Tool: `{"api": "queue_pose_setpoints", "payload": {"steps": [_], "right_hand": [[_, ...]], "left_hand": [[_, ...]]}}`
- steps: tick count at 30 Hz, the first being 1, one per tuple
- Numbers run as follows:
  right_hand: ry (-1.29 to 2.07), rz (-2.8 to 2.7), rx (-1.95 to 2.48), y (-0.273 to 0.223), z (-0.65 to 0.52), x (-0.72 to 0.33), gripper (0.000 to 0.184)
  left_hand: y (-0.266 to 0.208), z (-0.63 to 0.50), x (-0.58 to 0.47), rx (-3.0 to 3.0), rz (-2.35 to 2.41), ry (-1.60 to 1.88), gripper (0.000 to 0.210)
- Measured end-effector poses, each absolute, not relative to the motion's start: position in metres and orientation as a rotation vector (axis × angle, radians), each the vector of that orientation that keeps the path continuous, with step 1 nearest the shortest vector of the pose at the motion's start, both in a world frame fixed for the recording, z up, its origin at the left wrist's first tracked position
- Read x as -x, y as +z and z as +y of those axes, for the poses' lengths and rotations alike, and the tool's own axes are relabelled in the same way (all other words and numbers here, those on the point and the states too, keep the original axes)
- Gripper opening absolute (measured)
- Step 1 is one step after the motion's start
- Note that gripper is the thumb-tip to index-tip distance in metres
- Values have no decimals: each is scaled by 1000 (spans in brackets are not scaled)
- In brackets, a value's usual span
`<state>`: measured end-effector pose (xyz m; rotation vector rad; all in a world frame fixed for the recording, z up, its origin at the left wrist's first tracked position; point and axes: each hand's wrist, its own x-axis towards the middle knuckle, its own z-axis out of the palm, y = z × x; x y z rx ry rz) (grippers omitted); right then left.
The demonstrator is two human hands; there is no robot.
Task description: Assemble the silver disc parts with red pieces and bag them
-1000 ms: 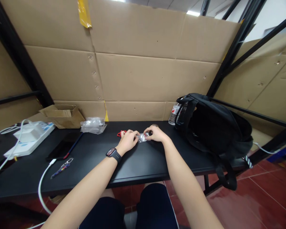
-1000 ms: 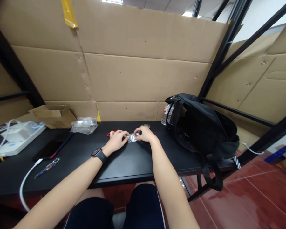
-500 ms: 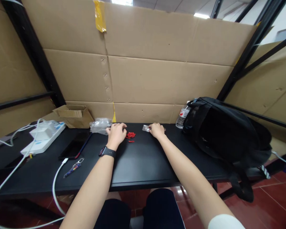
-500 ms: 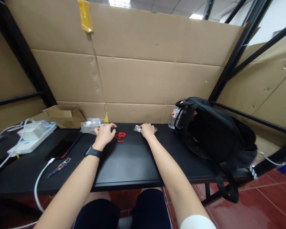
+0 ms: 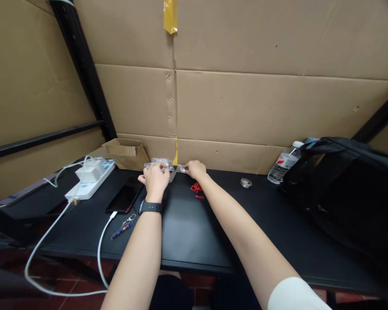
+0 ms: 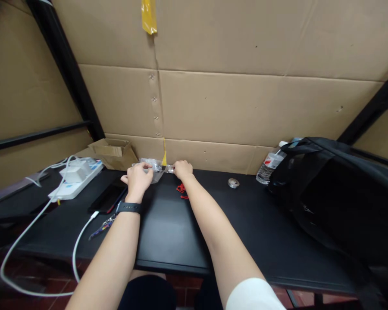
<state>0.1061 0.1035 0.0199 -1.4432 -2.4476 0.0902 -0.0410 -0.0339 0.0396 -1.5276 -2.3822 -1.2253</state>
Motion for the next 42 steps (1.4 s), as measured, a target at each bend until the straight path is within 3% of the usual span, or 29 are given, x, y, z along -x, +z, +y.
{"api": "queue_pose_setpoints", "payload": {"steps": [5,11,20,24,35,42], "right_hand": [[11,-2391,1451,27,93,-106,29],[35,-2292,1464,42,84,-198,25],[152,-1914,1819,14,45,-373,47],[188,-1908,1789,-1,38,-381,50],[225,-1881,1675,-12,56,-379,20],[201,-1857,1620,-12,58,-380,27]], "left_hand": [[37,-29,37,1647,-2268,-1184,18],[27,-26,11,2681,-1803,-757,22],[10,-32,-38,2702,-1652,-536,4],[8,-36,-43,2716,-1614,-586,9],[23,-41,-55,2652,-1592,-1086,5],[16,-34,-50,2595,-1676,-1231,14]]}}
